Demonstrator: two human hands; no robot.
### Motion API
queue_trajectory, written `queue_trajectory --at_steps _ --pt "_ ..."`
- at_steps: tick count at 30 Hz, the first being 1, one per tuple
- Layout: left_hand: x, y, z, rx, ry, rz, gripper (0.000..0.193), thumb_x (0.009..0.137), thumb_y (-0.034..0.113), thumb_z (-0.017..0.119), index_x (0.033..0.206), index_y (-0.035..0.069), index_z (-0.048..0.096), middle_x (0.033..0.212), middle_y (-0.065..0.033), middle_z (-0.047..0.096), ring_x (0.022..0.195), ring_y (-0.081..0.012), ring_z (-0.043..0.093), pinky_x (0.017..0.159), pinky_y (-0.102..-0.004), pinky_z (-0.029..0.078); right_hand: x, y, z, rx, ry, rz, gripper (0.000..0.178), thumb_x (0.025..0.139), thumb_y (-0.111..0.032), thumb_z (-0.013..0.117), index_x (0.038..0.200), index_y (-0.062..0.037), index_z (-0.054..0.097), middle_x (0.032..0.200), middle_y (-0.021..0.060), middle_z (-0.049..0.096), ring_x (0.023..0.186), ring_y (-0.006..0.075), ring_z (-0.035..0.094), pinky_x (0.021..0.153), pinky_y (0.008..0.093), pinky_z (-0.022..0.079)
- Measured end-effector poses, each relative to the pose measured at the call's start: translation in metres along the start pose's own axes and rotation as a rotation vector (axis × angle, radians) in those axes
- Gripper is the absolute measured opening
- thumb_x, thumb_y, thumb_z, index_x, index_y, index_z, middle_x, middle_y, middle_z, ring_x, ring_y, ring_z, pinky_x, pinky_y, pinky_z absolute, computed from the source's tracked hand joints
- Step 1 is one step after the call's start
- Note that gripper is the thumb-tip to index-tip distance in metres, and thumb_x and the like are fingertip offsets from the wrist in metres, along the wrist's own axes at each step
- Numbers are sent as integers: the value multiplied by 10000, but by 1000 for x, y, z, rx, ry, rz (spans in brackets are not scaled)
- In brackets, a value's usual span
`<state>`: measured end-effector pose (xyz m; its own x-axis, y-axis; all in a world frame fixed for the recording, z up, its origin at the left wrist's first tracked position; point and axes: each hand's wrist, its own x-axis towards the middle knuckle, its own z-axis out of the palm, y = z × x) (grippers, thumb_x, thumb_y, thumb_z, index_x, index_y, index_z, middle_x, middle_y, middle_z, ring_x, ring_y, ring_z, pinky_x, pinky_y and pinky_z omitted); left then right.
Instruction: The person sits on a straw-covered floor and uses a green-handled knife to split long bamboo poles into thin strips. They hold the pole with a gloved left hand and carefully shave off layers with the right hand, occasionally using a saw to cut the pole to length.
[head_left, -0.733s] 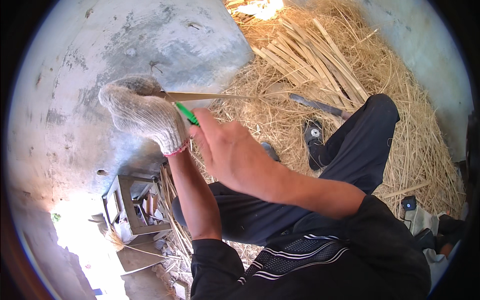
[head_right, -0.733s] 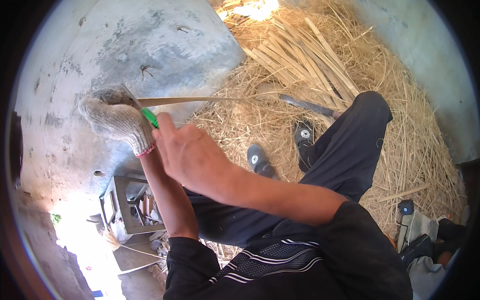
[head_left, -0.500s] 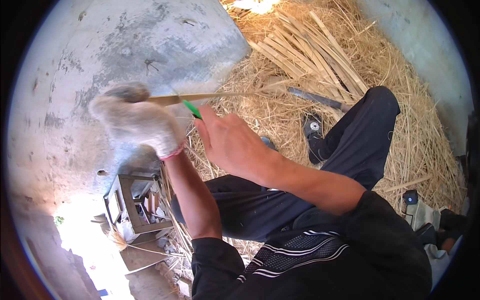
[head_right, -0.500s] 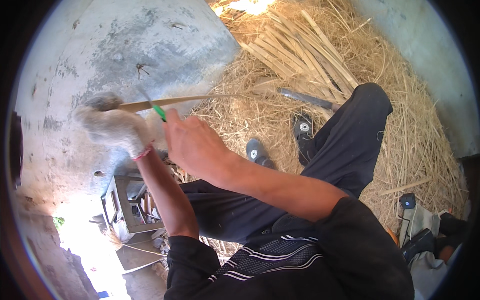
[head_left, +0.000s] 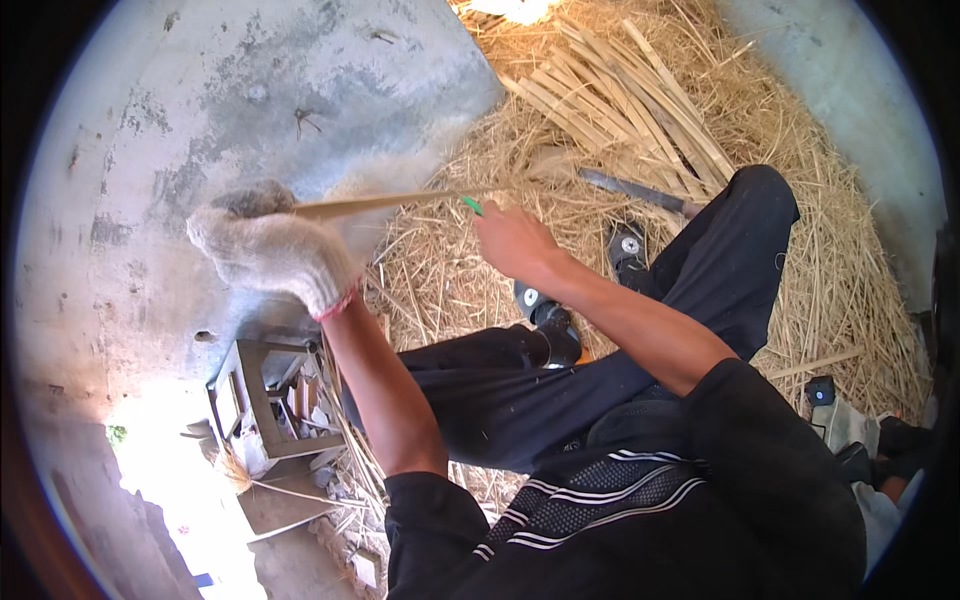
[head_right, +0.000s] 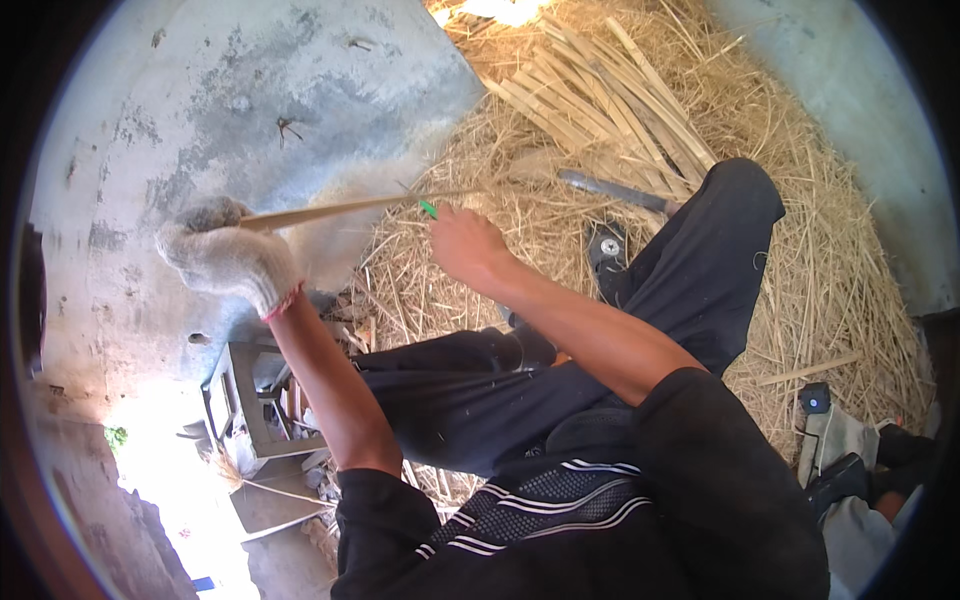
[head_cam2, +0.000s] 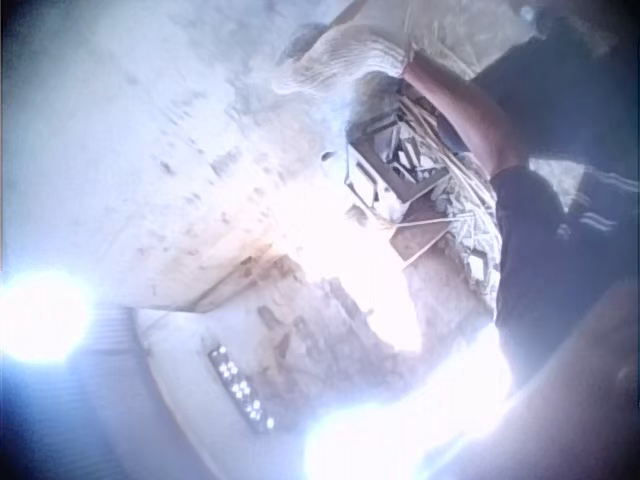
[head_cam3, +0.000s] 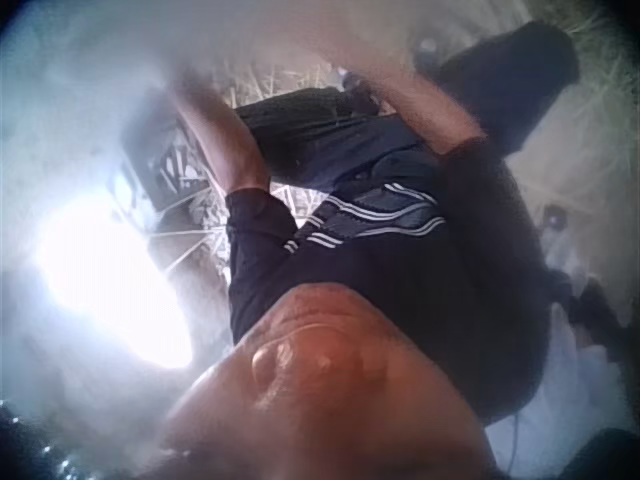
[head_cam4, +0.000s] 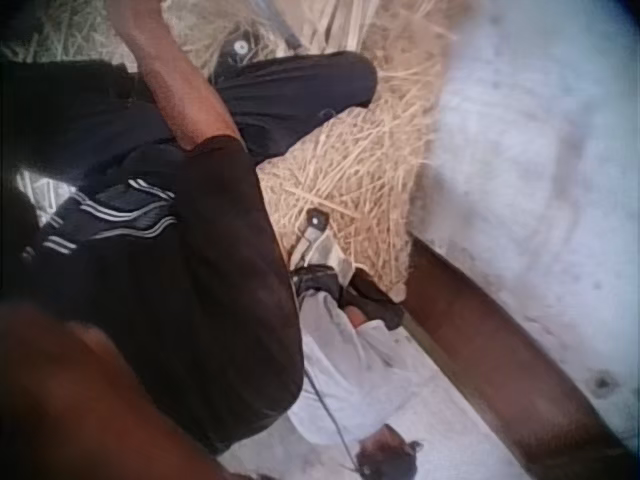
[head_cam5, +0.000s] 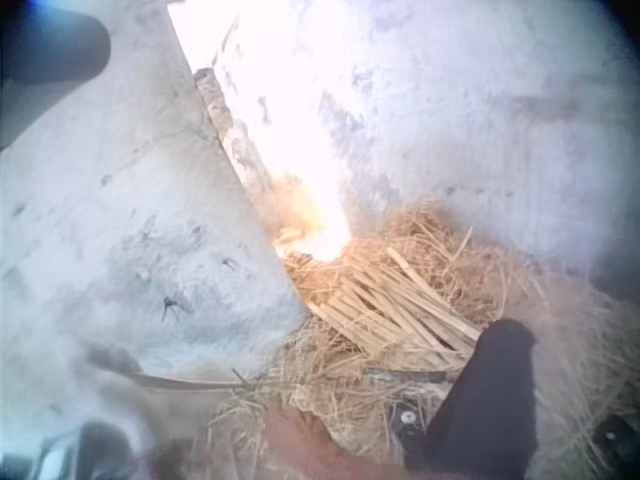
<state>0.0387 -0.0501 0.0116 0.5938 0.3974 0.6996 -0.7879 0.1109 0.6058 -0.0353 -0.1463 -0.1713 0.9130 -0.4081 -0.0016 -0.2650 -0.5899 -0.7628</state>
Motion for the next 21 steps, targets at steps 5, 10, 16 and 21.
queue_trajectory --at_steps 5,10,16,21 --pt "5 -7 -15 -36 61 -15 336 929 281 428 653 92 394 571 -21 394 478 -135 370 449 -301 340 -33 -45 -29 171 -10 -126 285 973 -190 472 1102 60 517 658 248 610 687 428 658 596 510 521" --pt "-5 -3 -15 18 45 43 332 942 291 418 678 90 400 598 -18 401 508 -135 389 467 -292 357 -42 -63 -19 152 17 -251 292 1001 -201 439 1104 64 505 739 226 647 677 413 676 562 486 555" --pt "1 2 -18 -3 131 -50 337 912 311 444 661 90 397 572 -13 363 481 -155 381 468 -312 332 -27 -43 -10 44 -44 -127 293 1014 -215 419 1131 36 512 739 207 653 656 384 674 556 477 554" --pt "-7 11 -5 -17 154 -160 317 915 286 445 667 92 410 588 -24 404 477 -144 378 472 -312 347 24 67 52 -155 -47 -17 320 979 -202 474 1200 19 543 778 185 676 692 349 691 581 418 567"
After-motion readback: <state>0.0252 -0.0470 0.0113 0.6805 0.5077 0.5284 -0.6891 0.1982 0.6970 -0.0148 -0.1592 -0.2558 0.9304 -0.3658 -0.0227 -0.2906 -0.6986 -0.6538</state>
